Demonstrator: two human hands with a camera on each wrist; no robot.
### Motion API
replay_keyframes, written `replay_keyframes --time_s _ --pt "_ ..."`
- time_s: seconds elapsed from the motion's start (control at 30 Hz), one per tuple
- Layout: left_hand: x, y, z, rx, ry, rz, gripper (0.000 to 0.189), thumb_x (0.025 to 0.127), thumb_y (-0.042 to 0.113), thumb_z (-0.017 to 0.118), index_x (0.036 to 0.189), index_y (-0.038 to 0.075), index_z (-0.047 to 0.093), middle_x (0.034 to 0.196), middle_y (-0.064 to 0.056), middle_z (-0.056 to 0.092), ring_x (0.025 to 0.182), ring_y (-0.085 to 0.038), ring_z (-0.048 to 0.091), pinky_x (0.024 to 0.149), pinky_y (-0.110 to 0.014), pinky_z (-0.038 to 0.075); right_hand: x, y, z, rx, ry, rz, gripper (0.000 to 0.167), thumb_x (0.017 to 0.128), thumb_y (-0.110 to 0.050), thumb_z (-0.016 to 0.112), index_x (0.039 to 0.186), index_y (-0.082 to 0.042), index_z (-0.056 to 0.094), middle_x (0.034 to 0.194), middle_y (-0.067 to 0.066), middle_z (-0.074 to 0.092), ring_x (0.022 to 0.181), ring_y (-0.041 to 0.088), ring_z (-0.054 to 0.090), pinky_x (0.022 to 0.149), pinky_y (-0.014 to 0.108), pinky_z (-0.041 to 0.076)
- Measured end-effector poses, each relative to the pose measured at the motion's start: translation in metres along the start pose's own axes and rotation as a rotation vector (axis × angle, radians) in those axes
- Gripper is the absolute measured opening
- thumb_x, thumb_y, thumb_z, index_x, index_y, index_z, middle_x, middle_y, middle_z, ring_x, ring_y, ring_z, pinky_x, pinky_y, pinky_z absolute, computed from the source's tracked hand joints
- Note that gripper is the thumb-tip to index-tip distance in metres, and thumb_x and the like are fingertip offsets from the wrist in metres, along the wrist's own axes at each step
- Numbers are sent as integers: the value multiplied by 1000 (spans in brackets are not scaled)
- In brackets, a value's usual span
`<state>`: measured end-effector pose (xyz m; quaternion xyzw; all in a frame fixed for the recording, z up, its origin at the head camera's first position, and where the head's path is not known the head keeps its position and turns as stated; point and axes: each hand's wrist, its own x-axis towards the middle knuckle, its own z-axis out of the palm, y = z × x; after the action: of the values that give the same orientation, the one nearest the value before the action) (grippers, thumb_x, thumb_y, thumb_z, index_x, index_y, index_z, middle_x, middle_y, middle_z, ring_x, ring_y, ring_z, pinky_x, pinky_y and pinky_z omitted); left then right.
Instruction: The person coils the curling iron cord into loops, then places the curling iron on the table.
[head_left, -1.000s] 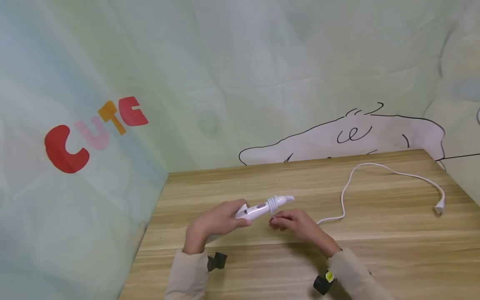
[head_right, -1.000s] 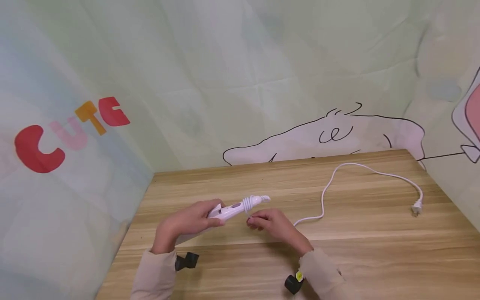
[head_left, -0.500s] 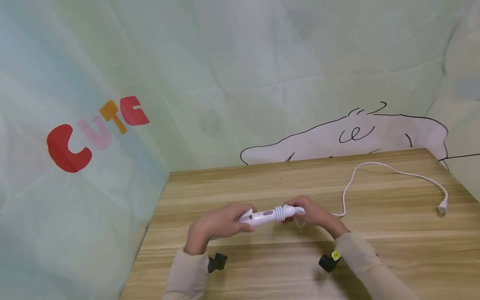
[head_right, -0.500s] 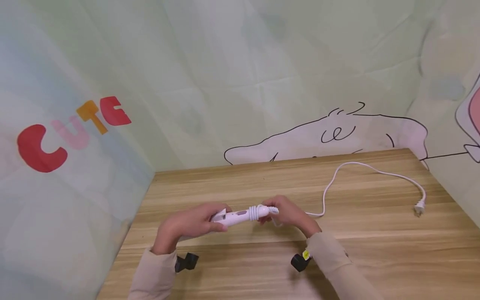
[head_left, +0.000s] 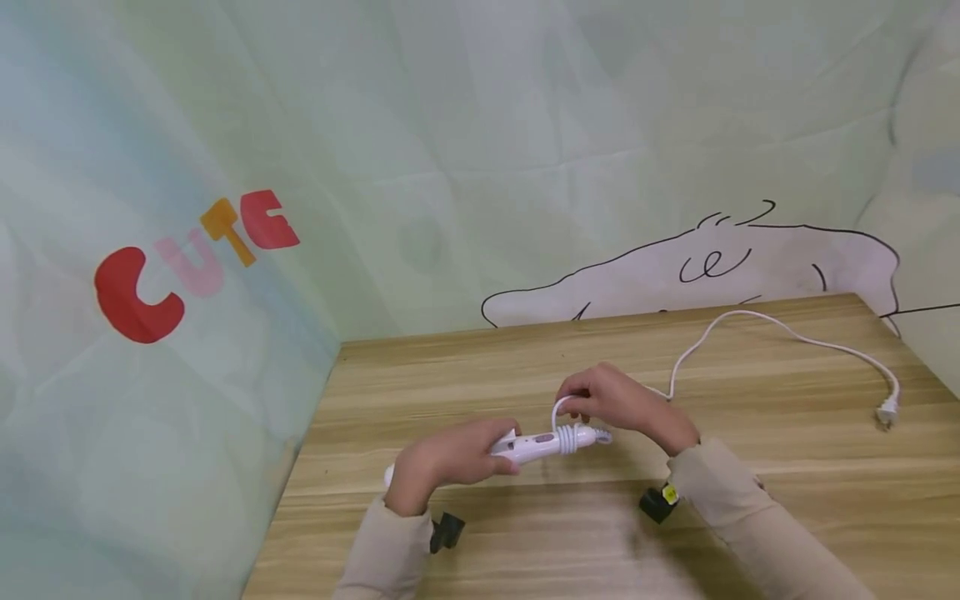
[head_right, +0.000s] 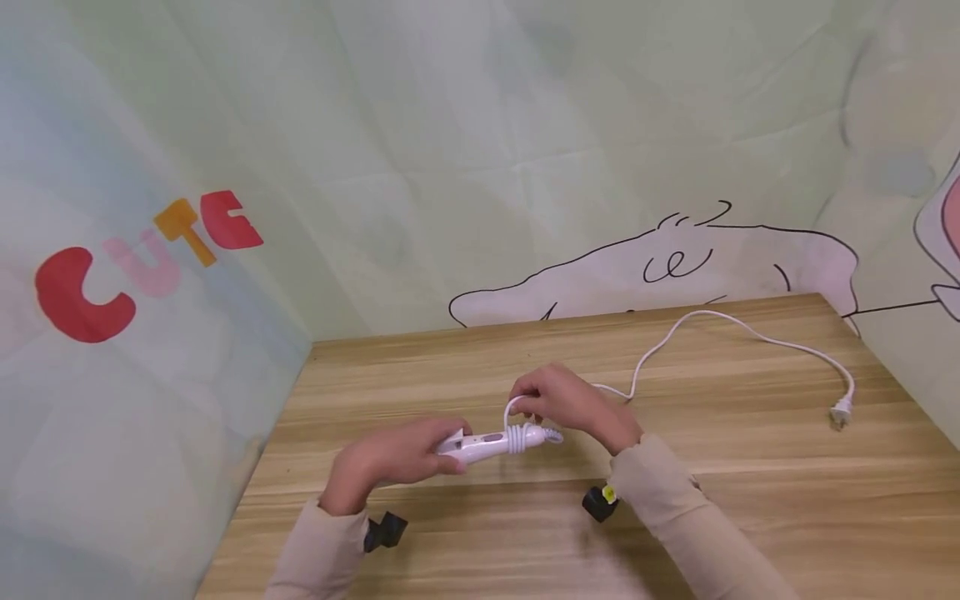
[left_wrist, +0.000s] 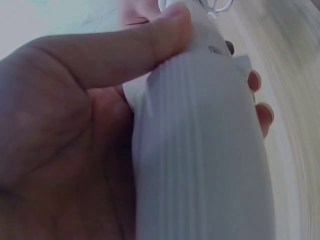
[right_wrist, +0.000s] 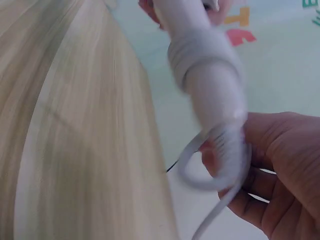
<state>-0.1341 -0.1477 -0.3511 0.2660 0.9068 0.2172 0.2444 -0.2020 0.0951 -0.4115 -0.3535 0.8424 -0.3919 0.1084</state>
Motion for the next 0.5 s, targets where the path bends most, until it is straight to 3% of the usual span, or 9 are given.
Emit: replay_keyframes --time_s 0.13,0.23,0.37,0.5 --pt "3 -1 2 41 13 -27 18 88 22 67 100 14 56 89 2 59 76 -11 52 70 -28 43 0 -17 -1 -179 44 -36 7 90 -18 66 85 -15 71 75 -5 68 64 1 55 59 21 47" --pt "5 -2 4 51 25 -56 18 88 22 67 99 13 56 88 1 59 75 -12 52 69 -29 43 -2 -30 1 -275 78 -19 7 88 -19 68 83 -16 71 75 -9 67 63 0 53 59 20 45" --pt "7 -3 4 33 43 -92 18 89 21 67 99 12 56 86 0 58 73 -14 51 67 -30 42 -6 -45 5 -306 95 73 8 87 -20 68 81 -15 70 71 -9 64 59 2 51 55 21 43" --pt "7 -5 3 -3 49 -102 17 90 21 65 100 12 55 85 -1 56 72 -15 50 66 -31 41 -12 -57 12 -257 108 168 12 88 -21 67 79 -14 67 64 -8 60 54 5 49 50 23 41"
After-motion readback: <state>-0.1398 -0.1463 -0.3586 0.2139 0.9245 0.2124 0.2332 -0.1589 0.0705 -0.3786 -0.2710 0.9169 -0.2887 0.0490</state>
